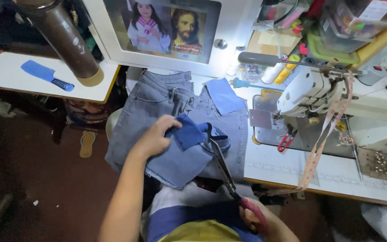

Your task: Repairing a pair of jeans by cutting denim patches and positioning them over damaged areas at a sewing workstation.

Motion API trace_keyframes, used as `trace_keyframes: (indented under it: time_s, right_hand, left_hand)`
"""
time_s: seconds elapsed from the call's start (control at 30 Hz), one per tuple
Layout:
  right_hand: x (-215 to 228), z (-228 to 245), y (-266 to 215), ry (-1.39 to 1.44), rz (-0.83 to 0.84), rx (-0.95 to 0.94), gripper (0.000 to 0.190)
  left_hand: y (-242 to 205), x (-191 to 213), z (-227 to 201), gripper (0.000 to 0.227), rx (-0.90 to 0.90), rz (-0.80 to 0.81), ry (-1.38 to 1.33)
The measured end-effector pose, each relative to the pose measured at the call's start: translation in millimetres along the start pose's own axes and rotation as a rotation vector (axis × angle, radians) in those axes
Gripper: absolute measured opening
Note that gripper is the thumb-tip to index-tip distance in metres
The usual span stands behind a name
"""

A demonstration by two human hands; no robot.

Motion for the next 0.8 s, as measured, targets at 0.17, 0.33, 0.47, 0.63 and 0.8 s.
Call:
trace_keyframes:
  time_s: [0.17,0.33,0.47,0.63,0.8]
  right_hand:
    - [-22,39,-50,-0.035,0.071,0.146,0.060]
    - [-3,37,-46,-0.252,0.091,0.287,0.064]
    - [0,46,-46,-0.125,-0.021,0.319,0.062]
    - [20,34,-33,-0.206,0.042,0.334,0.057]
    - [10,55,-65,-0.322,0.034,0.164,0.041]
  left_hand:
    - [37,-3,-24,0.051,-0.183,-0.135,0.079]
    - [69,-17,-18,0.068,-0.119,-0.251,0.555]
    - [62,-2,-23,0.041,-0.053,-0.612,0.387]
    - [11,-69,-28,0.035,-0.039,-0.332,0.395]
    - [-74,-118,-69,0.043,-0.529,-0.437,0.445]
Point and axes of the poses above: each hand's wrist, its own y-axis towards the middle knuckle, its own x-axis out of the back of the hand, z = x × y, the point moved 10 cm from there along y, towards the middle knuckle, and after that the axes turned 15 degrees about -z, right-handed, at the moved point
